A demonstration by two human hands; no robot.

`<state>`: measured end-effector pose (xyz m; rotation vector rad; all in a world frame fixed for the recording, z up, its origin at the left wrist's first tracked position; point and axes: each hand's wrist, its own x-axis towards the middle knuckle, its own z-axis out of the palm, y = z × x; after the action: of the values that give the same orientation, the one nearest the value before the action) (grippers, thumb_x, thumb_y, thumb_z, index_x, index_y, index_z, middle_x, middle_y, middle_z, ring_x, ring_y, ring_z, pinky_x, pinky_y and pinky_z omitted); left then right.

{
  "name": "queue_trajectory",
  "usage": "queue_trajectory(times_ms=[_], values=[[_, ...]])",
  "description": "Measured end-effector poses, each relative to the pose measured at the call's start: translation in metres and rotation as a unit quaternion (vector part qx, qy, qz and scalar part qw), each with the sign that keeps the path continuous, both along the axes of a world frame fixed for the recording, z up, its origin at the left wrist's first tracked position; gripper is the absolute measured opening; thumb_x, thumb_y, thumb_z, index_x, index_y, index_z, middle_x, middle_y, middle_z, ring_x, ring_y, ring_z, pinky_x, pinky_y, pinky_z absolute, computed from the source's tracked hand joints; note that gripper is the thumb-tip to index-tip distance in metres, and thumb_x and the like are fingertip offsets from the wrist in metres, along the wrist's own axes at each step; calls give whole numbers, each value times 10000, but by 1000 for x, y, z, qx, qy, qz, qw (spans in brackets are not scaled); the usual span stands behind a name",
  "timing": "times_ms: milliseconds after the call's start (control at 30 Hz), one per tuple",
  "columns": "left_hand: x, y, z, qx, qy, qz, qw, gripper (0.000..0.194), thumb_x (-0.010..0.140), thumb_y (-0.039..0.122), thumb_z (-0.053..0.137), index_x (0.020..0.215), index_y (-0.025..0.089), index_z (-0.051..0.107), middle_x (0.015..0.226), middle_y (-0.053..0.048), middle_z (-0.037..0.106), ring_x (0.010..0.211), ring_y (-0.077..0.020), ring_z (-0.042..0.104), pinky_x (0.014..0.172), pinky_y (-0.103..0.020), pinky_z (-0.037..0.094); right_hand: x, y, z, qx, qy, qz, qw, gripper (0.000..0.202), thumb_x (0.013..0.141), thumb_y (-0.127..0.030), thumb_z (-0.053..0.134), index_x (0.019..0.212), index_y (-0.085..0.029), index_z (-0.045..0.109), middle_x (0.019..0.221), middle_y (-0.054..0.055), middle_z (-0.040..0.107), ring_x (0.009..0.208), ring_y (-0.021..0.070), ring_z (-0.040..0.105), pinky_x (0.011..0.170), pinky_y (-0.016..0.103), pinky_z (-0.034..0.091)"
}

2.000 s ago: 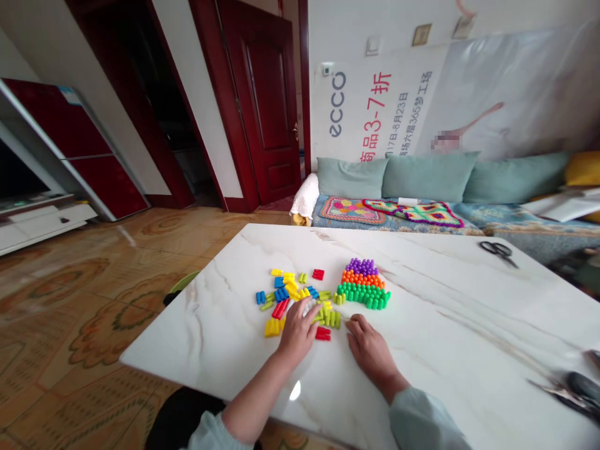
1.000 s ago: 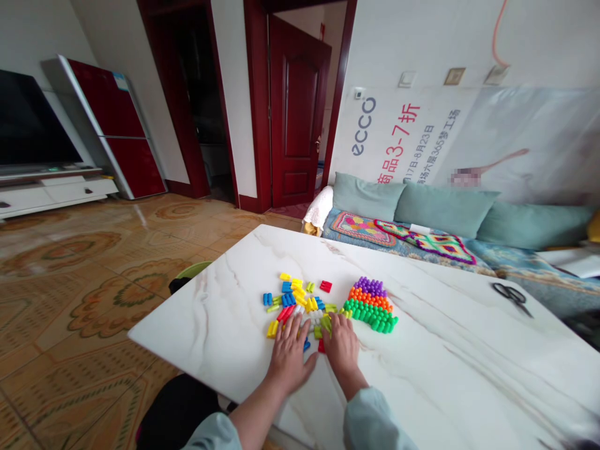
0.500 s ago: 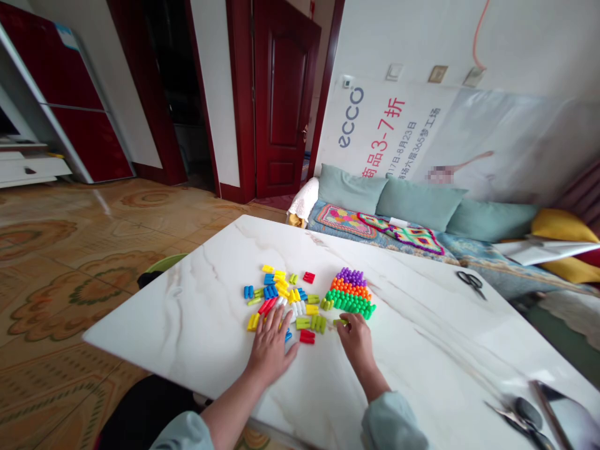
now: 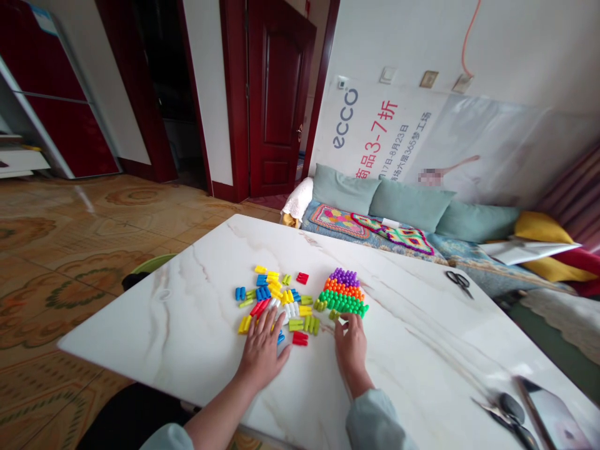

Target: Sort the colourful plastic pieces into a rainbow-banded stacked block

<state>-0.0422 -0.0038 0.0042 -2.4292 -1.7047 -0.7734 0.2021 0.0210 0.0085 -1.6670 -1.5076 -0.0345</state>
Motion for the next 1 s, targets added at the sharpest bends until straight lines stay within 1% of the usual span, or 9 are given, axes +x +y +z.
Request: queue_trajectory(times_ms=[100,167,400,500,633,733,833,933,1000], values=[[0,0,1,-4,5,1,1000,713,834,413,564,1479,249,309,1545,-87,282,1425,-309,221,1161,-516,154,-4,-11,-2,-31,-14,24,999,199,878,-307,457,784,-196,594,849,50,592,737,171,574,647,285,463],[0,0,2,-7,10,2,1000,710,839,416,556,1480,242,306,1547,-94,275,1425,-311,219,1158,-521,154,-7,-12,0,-37,-28,48,998,195,869,-266,461,778,-191,617,865,59,605,794,183,580,708,299,475],[0,0,3,-6,4,0,1000,707,838,411,558,1478,241,311,1545,-97,278,1418,-319,229,1152,-522,160,-10,-7,4,-60,-104,71,990,231,871,-196,464,983,-171,664,1051,91,638,937,209,576,835,341,476],[1,-1,4,-9,3,2,1000,703,839,408,558,1476,241,313,1544,-98,280,1412,-319,241,1151,-523,163,-13,-10,6,-75,-132,75,986,267,883,-188,458,1065,-176,653,1118,88,636,963,211,572,852,345,469],[1,-2,4,-10,11,8,1000,707,841,406,560,1478,230,309,1546,-105,275,1424,-313,215,1150,-518,168,-13,-13,8,-83,-154,87,981,290,900,-199,454,1118,-173,643,1160,95,636,1001,231,562,847,360,472],[2,-3,5,-8,16,9,1000,713,841,409,561,1479,216,308,1546,-111,272,1425,-319,207,1148,-525,170,-13,-13,8,-77,-151,120,978,280,911,-204,441,1100,-172,646,1149,95,640,992,230,566,855,372,476],[2,-3,6,-5,24,13,1000,710,847,404,555,1480,206,304,1548,-112,266,1425,-317,207,1148,-522,173,-16,-13,7,-70,-119,166,976,265,898,-197,451,1084,-165,637,1116,96,640,994,214,577,878,352,486],[2,-4,6,-5,30,15,999,702,855,413,544,1481,205,303,1552,-109,258,1428,-312,200,1148,-521,176,-25,-13,9,-70,-85,178,978,318,864,-169,469,1155,-154,599,1171,104,615,1053,207,572,904,329,496],[2,-4,6,-5,31,15,999,704,857,425,540,1481,204,301,1553,-109,254,1427,-312,200,1145,-527,175,-32,-13,14,-72,-89,182,977,390,826,-135,484,1203,-166,577,1223,100,594,1101,216,552,932,337,491]])
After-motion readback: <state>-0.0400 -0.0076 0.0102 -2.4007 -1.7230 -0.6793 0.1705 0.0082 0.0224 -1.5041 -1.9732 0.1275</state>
